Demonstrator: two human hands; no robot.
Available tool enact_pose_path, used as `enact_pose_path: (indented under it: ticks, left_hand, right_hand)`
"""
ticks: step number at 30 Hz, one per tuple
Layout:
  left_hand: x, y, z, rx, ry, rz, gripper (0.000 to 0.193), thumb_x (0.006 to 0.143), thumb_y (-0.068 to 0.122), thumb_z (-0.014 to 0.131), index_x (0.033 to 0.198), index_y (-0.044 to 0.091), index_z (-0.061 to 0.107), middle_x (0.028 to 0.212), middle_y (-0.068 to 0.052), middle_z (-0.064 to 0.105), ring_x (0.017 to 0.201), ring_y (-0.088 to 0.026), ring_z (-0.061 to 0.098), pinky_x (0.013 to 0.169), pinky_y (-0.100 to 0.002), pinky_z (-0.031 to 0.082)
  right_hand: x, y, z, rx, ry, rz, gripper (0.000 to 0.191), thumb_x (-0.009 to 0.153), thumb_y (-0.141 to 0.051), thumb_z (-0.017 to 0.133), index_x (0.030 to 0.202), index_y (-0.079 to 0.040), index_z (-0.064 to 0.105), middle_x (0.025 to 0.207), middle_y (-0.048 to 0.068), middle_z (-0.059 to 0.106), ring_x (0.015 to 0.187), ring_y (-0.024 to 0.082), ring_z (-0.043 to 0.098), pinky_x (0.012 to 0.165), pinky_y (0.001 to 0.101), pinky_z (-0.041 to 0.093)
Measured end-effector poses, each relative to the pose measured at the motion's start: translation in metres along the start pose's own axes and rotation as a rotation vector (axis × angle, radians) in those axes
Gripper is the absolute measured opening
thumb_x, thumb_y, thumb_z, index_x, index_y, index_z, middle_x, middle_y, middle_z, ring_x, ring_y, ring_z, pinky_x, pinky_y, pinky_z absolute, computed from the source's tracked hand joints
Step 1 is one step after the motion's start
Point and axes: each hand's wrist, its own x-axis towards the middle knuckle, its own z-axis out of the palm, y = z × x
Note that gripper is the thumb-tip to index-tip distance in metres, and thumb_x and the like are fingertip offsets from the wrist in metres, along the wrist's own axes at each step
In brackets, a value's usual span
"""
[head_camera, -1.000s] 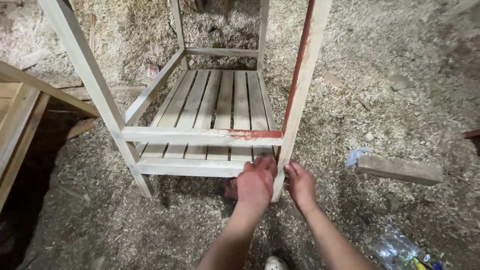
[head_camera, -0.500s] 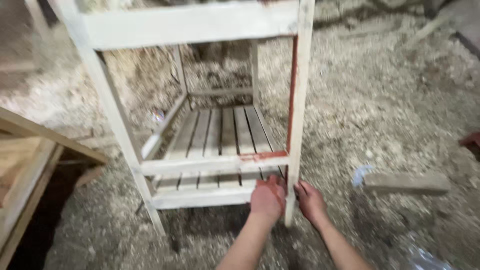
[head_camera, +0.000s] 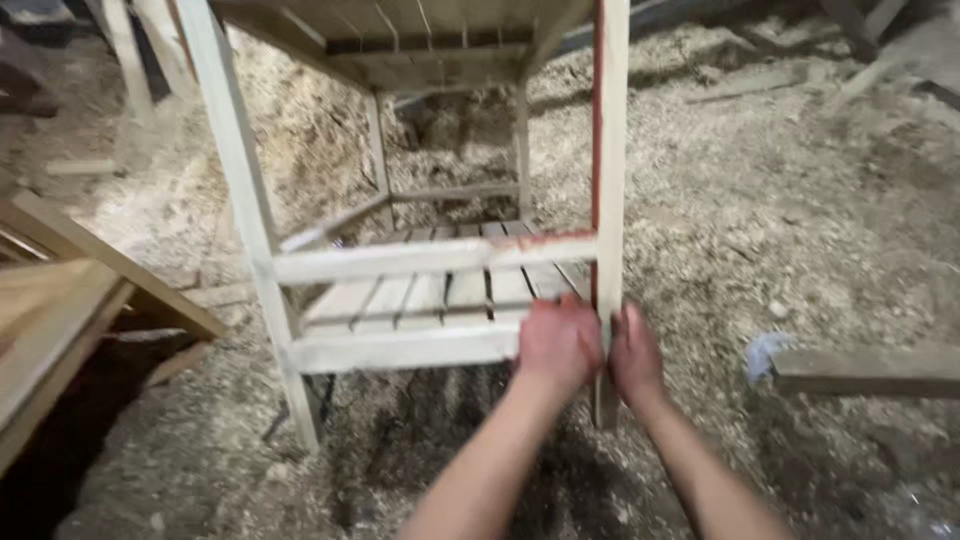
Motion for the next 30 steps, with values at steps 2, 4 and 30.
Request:
enact_pose_path:
  ticks: [2,4,30]
  left_hand:
    - [0.006,0.0,-0.009,0.008,-0.052,-0.062,0.03,0.089,0.025,0.055,0.096,0.007,0.078,0.113,-0.021,0.07,0.097,-0.043,0.071,0.086,-0.051,0.058]
    - [0.014,0.0,-0.021,-0.127,-0.07,-0.172,0.032,0.087,0.033,0.056,0.099,0.014,0.079,0.12,-0.019,0.069,0.105,-0.041,0.069,0.092,-0.049,0.055]
    - [0.038,0.0,-0.005,0.058,-0.124,-0.054,0.03,0.093,0.027,0.058,0.106,0.009,0.077,0.114,-0.018,0.074,0.103,-0.034,0.073,0.09,-0.043,0.059]
  right_hand:
    - [0.003,-0.006,-0.008,0.157,-0.002,-0.145,0.032,0.109,-0.028,0.041,0.13,-0.01,0.057,0.109,0.021,0.07,0.099,0.038,0.068,0.083,0.0479,0.052]
    - [0.002,-0.015,-0.019,0.192,-0.027,-0.189,0.034,0.109,-0.031,0.04,0.131,-0.011,0.056,0.107,0.02,0.07,0.097,0.037,0.069,0.083,0.0479,0.052]
    - [0.011,-0.083,-0.056,-0.251,-0.235,0.083,0.04,0.106,-0.042,0.038,0.139,-0.026,0.055,0.115,0.018,0.071,0.106,0.043,0.067,0.09,0.055,0.052]
